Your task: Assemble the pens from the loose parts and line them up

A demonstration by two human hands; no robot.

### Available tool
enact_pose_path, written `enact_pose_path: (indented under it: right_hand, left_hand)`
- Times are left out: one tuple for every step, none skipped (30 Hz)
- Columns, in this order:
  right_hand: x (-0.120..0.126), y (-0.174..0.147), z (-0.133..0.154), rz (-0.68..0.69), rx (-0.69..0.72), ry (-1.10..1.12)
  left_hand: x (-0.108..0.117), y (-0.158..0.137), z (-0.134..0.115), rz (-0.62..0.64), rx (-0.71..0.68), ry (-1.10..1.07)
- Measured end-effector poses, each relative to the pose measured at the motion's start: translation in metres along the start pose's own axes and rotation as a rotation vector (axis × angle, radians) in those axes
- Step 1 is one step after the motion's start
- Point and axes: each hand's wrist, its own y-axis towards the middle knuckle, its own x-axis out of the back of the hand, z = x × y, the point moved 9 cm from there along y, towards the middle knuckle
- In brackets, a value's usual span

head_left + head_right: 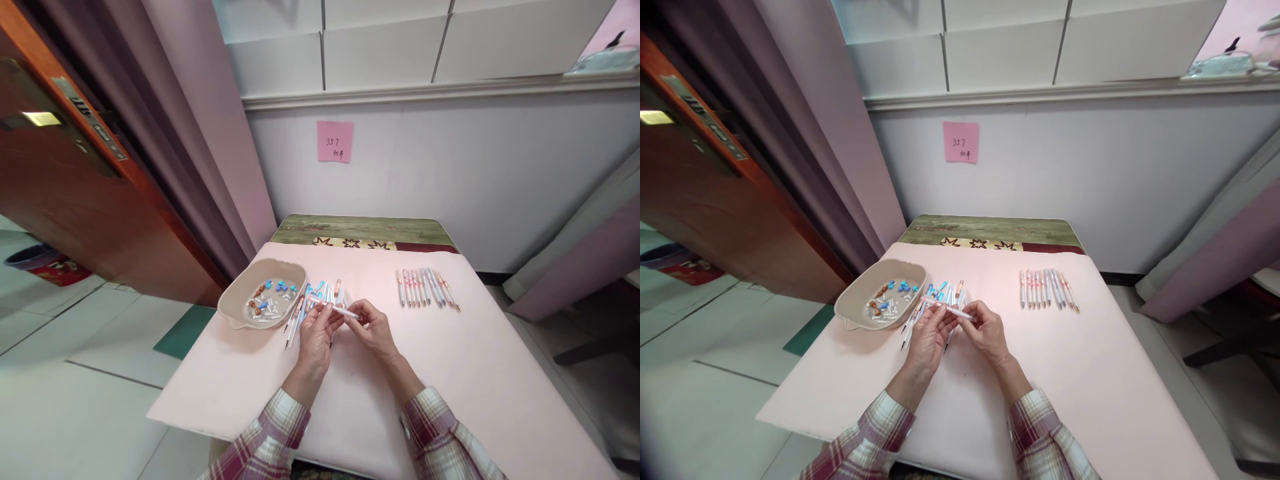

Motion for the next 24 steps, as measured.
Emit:
enact_pose_path:
  right_hand:
    - [-0.0013,-0.0001,-0.0003,0.013,-0.006,-0.004]
    - [-0.0026,-0.0002,-0.0012,0.028,-0.017,-0.008]
    - [-0.0035,-0.0003,-0.0020,0.038,-0.028,-0.012]
    - [-0.0037,-0.0004,-0.0024,0.039,-0.033,-0.011]
    - [-0.0029,-0.0005,-0.0020,0.029,-0.031,-0.007]
    - [-0.0014,-0.0005,-0.0009,0.011,-0.022,-0.005]
    - [0.0000,-0.0005,0.0002,-0.006,-0.011,-0.005]
    - [0.0010,-0.0006,0.0010,-0.018,-0.004,-0.008]
    - [0.0009,-0.0006,0.0009,-0.017,-0.006,-0.013]
    - [0.0001,-0.0006,0.0000,-0.007,-0.016,-0.020]
    - [-0.0012,-0.0007,-0.0014,0.009,-0.029,-0.029]
    - [-0.0023,-0.0009,-0.0026,0.022,-0.041,-0.035]
    - [-0.0024,-0.0010,-0.0031,0.024,-0.046,-0.039]
    - [-0.0016,-0.0011,-0.0027,0.015,-0.041,-0.042]
    - [-0.0003,-0.0012,-0.0015,-0.001,-0.029,-0.047]
    - [0.0010,-0.0013,0.0001,-0.018,-0.013,-0.054]
    - [0.0019,-0.0014,0.0014,-0.030,0.001,-0.062]
    - [0.0019,-0.0015,0.0019,-0.031,0.007,-0.070]
    - [0.0008,-0.0016,0.0015,-0.020,0.004,-0.077]
    - [-0.0007,-0.0016,0.0003,-0.004,-0.005,-0.081]
    - [-0.0023,-0.0017,-0.0012,0.013,-0.016,-0.082]
    - [-0.0035,-0.0018,-0.0025,0.025,-0.023,-0.080]
    - [-0.0037,-0.0019,-0.0031,0.026,-0.024,-0.077]
    - [-0.0033,-0.0019,-0.0031,0.019,-0.020,-0.076]
  left_hand:
    - [0.0003,0.0001,0.0003,-0.003,0.002,0.002]
    - [0.0009,0.0002,0.0006,-0.009,0.005,0.008]
    - [0.0013,0.0003,0.0008,-0.014,0.008,0.014]
    - [0.0016,0.0005,0.0008,-0.017,0.008,0.019]
    - [0.0016,0.0006,0.0006,-0.017,0.006,0.021]
    - [0.0013,0.0007,0.0003,-0.014,0.004,0.021]
    - [0.0009,0.0008,0.0001,-0.009,0.002,0.019]
    - [0.0007,0.0009,0.0001,-0.006,0.001,0.019]
    - [0.0009,0.0010,0.0004,-0.005,0.003,0.023]
    - [0.0014,0.0010,0.0009,-0.008,0.008,0.029]
    - [0.0021,0.0011,0.0016,-0.013,0.013,0.035]
    - [0.0028,0.0013,0.0020,-0.018,0.016,0.041]
    - [0.0034,0.0015,0.0021,-0.021,0.016,0.044]
    - [0.0037,0.0018,0.0022,-0.022,0.016,0.044]
    - [0.0039,0.0022,0.0021,-0.021,0.015,0.040]
    - [0.0039,0.0025,0.0018,-0.019,0.012,0.037]
    - [0.0040,0.0029,0.0015,-0.019,0.010,0.036]
    - [0.0043,0.0033,0.0014,-0.021,0.010,0.038]
    - [0.0047,0.0037,0.0013,-0.025,0.010,0.044]
    - [0.0052,0.0040,0.0015,-0.030,0.013,0.053]
    - [0.0058,0.0043,0.0018,-0.034,0.016,0.061]
    - [0.0062,0.0045,0.0022,-0.036,0.020,0.066]
    - [0.0064,0.0048,0.0026,-0.036,0.022,0.066]
    - [0.0064,0.0049,0.0028,-0.032,0.022,0.061]
